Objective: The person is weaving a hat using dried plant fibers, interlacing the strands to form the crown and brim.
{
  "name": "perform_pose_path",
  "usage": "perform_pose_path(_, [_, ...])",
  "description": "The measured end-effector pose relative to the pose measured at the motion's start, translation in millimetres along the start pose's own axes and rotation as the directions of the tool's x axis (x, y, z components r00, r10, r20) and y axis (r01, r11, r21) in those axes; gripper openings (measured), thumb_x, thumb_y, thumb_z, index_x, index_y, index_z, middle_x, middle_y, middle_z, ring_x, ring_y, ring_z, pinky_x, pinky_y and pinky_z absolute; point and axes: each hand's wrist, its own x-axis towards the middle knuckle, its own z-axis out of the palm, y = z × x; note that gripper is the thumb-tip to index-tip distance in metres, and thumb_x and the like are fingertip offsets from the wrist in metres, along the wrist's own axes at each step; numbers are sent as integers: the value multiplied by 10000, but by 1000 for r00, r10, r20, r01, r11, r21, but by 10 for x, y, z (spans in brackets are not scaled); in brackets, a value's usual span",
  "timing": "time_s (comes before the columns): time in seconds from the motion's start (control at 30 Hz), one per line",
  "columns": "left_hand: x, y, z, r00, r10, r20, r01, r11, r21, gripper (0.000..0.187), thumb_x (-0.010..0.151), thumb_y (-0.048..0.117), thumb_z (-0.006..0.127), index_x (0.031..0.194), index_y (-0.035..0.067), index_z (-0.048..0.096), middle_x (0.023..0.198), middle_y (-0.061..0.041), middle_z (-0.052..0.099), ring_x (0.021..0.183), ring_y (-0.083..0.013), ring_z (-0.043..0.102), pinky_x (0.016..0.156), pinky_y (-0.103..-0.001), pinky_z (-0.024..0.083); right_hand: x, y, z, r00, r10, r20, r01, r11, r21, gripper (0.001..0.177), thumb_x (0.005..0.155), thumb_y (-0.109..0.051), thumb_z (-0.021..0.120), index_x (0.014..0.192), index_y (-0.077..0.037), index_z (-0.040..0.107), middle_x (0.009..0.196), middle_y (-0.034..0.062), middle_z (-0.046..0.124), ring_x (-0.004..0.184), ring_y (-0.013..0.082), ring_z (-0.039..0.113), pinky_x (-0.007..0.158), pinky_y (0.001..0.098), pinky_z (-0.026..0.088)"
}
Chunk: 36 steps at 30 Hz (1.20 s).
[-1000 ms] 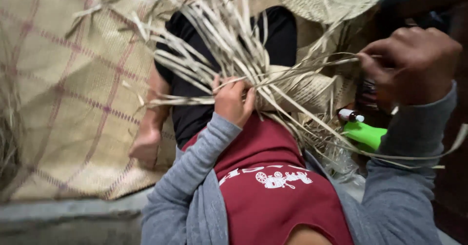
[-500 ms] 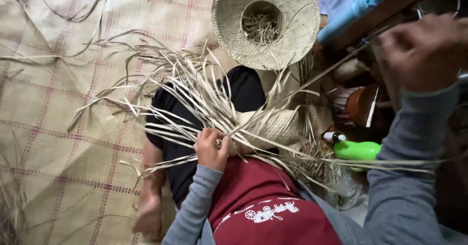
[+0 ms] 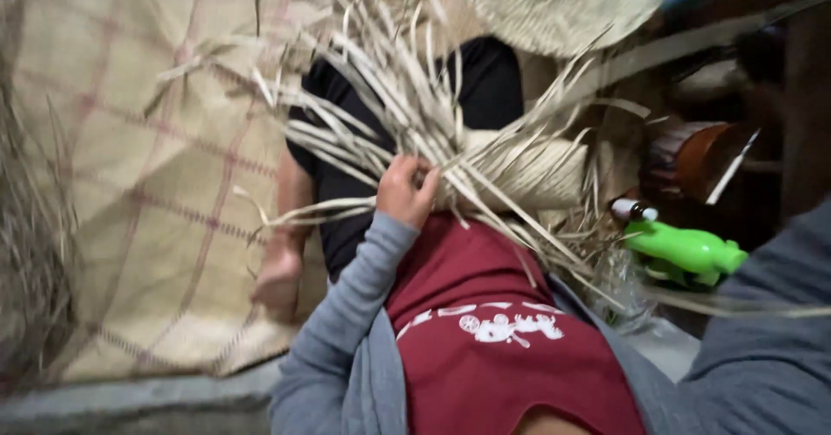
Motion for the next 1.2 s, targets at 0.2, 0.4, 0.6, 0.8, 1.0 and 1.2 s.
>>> perform_pose_path(0.2, [43,5,21,972,-196,131,212,969,-125,172,859,350,790,909,188,757,889,-58,734,818,-304,754,742,-399,607,-12,-2447,2152,934,-347,-84,345,938,-38,380,981,-7,727,1348,-18,630,1264,185,643,1095,312,616,1053,455,472])
perform_pose_path(0.4, [8,54,-46,953,-242,182,277,940,-202,143,898,306,755,958,178,775,867,-70,759,823,-299,766,734,-404,617,-478,-3847,3018,405,-821,-403,760,547,-351,259,916,-231,785,1166,-204,723,1056,70,568,910,309,514,790,450,422])
perform_pose_path(0.6, [5,150,-93,981,-166,99,180,972,-154,113,877,270,759,978,232,792,865,-18,780,878,-244,771,783,-357,618,-220,-3876,3307,400,-792,-462,823,532,-200,68,1012,-263,726,1021,-201,752,993,10,606,897,229,530,830,337,471])
perform_pose_path(0.8, [-7,167,-106,998,70,0,-70,997,31,179,869,209,743,1045,178,764,897,-79,721,861,-324,736,778,-412,606,18,-3773,3442,509,-721,-470,778,619,-106,80,967,-207,739,1020,-147,739,897,31,600,867,244,570,807,359,519])
perform_pose_path(1.0, [-31,34,-7,965,-202,164,235,948,-214,134,888,242,711,967,157,776,837,-56,768,858,-298,761,781,-400,599,-232,-3868,3390,294,-798,-526,890,430,-154,230,1078,-282,628,1014,-108,765,1021,100,700,946,323,638,846,415,520])
perform_pose_path(1.2, [-11,-44,66,908,-308,285,401,838,-371,178,917,275,727,1010,164,831,887,-59,809,893,-260,779,816,-363,594,-632,-4025,3206,141,-873,-467,813,371,-448,237,1091,-196,608,937,-84,749,1078,119,767,1009,316,713,904,428,525])
